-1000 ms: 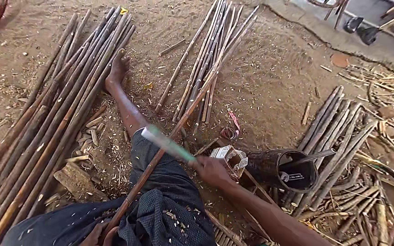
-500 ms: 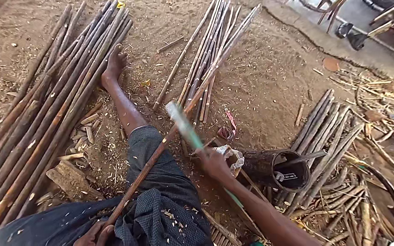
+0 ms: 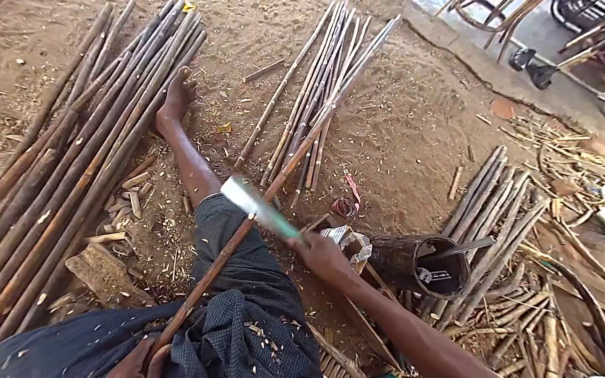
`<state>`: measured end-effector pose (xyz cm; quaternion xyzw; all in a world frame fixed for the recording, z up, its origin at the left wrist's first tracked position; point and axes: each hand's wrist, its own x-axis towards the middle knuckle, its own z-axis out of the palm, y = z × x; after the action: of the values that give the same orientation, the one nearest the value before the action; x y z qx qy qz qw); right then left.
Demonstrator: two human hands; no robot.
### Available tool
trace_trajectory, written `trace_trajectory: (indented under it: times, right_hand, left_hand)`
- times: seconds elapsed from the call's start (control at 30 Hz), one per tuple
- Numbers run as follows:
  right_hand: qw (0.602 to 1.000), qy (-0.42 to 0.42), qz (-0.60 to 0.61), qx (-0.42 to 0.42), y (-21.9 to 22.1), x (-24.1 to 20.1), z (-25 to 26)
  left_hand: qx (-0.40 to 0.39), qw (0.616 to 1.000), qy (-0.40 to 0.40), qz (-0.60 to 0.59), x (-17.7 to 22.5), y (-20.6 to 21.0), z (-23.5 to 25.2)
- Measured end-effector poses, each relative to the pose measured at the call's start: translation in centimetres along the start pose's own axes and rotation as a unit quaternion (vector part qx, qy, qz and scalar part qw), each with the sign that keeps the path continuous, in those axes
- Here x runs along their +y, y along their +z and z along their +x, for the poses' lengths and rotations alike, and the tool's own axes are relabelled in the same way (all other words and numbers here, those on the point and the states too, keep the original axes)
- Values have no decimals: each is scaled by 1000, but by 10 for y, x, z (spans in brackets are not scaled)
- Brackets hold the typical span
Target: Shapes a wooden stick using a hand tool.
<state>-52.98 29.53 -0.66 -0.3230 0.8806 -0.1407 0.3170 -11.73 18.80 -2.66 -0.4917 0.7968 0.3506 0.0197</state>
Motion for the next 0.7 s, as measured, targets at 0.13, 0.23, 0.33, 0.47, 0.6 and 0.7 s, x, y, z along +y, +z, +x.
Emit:
trace_trajectory:
  times: [0.13,0.23,0.33,0.47,0.6,0.7]
  right_hand:
    - [999,25,28,7,-13,12,18]
    - [999,9,-5,-45,1,10,4]
    - [999,-5,1,-53,2,4,-7]
    - [999,11,39,24,8,15,0]
    - [1000,0,-4,-20,5,9,-6]
    - [999,16,28,26,0,5,-3]
  left_hand:
    - [10,1000,7,19,-38,18,3]
    - [8,998,60,-12,-41,18,5]
    - [-44,996,56,-45,-29,2,7]
    - [-64,994,52,-68,-38,5,11]
    - [-56,996,53,-48,-34,-1,9]
    - [-37,998,51,-15,-24,3,5]
